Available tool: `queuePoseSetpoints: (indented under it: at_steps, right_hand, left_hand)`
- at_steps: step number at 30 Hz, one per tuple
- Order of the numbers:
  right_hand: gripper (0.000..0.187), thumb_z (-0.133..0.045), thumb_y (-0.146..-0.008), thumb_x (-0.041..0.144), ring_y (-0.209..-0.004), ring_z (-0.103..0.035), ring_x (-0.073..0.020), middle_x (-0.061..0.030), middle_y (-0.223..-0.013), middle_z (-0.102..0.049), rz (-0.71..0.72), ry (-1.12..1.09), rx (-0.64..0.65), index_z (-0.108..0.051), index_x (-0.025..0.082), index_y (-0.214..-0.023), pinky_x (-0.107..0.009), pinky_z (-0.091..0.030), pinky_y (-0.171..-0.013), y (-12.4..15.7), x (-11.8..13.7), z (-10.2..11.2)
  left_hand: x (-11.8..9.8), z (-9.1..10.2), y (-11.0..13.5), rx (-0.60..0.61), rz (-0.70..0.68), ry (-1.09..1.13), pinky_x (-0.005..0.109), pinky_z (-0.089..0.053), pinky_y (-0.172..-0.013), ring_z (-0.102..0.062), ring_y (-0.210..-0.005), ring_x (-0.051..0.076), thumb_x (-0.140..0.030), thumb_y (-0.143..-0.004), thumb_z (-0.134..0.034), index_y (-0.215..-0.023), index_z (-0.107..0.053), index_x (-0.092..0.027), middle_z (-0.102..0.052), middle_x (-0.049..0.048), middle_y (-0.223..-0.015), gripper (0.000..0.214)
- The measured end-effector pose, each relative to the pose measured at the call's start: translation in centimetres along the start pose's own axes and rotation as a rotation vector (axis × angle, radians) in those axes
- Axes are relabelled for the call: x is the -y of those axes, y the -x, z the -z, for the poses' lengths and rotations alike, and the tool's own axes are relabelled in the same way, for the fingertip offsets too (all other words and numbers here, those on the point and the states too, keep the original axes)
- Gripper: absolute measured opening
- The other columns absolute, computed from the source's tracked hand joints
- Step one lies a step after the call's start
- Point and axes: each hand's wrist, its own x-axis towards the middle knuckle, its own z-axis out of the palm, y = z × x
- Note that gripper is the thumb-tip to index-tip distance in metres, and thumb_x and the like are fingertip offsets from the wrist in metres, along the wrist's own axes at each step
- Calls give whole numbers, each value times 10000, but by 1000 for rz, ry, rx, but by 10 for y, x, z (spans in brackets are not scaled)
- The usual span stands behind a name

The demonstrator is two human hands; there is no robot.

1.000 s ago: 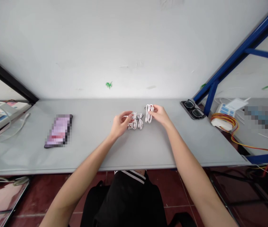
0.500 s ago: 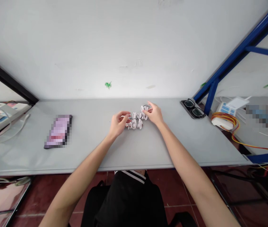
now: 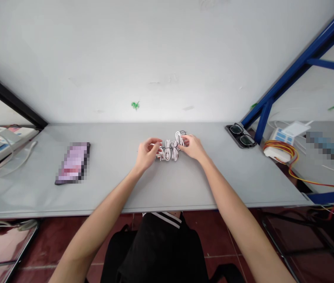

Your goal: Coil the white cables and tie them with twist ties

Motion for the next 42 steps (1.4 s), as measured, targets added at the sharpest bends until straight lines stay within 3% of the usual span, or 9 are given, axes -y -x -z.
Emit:
queuePoseSetpoints:
  at_steps: [6,11,16,22,26,29,34,37,42]
  right_hand:
    - [413,-700,-771,293,-917,-680,-221,-127,-1108,-692,-42,-124,29,-654,156,-1158,-378,-547,-841,-1,-2,3]
    - [407,-686,-782,260,-941,-664,-215,-125,-1136,-657,47,-83,61,-664,156,-1174,-378,-530,-882,-2,-5,4]
    - [377,-633,-829,290,-937,-638,-237,-130,-1084,-653,99,53,-11,-674,143,-1174,-404,-503,-878,-6,-11,-1]
    - [313,-619,-820,280,-990,-626,-255,-135,-1091,-661,145,53,-43,-694,147,-1092,-401,-473,-903,-7,-12,-4]
    - [189,-600,-810,290,-817,-619,-203,-94,-955,-663,101,6,-138,-686,169,-926,-345,-477,-790,0,3,4]
    - [225,-579,-836,400,-630,-556,-157,-27,-714,-640,43,-47,-48,-620,190,-767,-295,-434,-648,8,18,12]
    - [276,-639,-768,462,-575,-525,-141,-14,-669,-632,-2,38,237,-602,188,-757,-267,-359,-559,17,34,14]
    - [209,-631,-753,392,-570,-522,-142,-11,-651,-628,-54,57,281,-590,187,-754,-265,-348,-549,17,38,7]
    - [86,-580,-739,277,-552,-546,-150,-4,-586,-617,-156,-62,248,-576,193,-724,-264,-366,-544,15,42,-6]
  left_hand:
    - [0,1,0,2,3,0,239,-505,-573,-642,-651,128,-331,-793,-578,-903,-673,-158,-684,45,-839,227]
    - [-1,2,0,1,-5,-9,235,-505,-575,-644,-660,130,-320,-800,-567,-907,-674,-155,-677,46,-838,223]
    - [3,3,-1,10,-35,-51,237,-512,-593,-645,-656,126,-311,-812,-547,-909,-677,-158,-674,37,-825,223]
    - [6,3,-2,16,-55,-127,231,-500,-567,-655,-667,136,-308,-823,-540,-907,-679,-164,-687,39,-820,218]
    - [4,3,0,38,-100,-251,233,-485,-544,-634,-644,134,-325,-842,-543,-905,-686,-171,-703,41,-825,219]
    - [4,4,2,126,-254,-437,274,-525,-693,-659,-783,157,-296,-861,-539,-977,-714,-192,-718,55,-955,234]
    - [12,5,4,361,-506,-847,460,-394,-1048,-552,-1236,263,-302,-928,-485,-1151,-701,-298,-646,48,-1295,311]
    - [14,4,5,434,-500,-993,503,-340,-1082,-544,-1250,271,-291,-949,-441,-1152,-696,-299,-617,51,-1347,326]
    - [10,6,5,399,-452,-1109,493,-401,-999,-598,-1155,284,-344,-941,-451,-1109,-703,-280,-610,54,-1352,310]
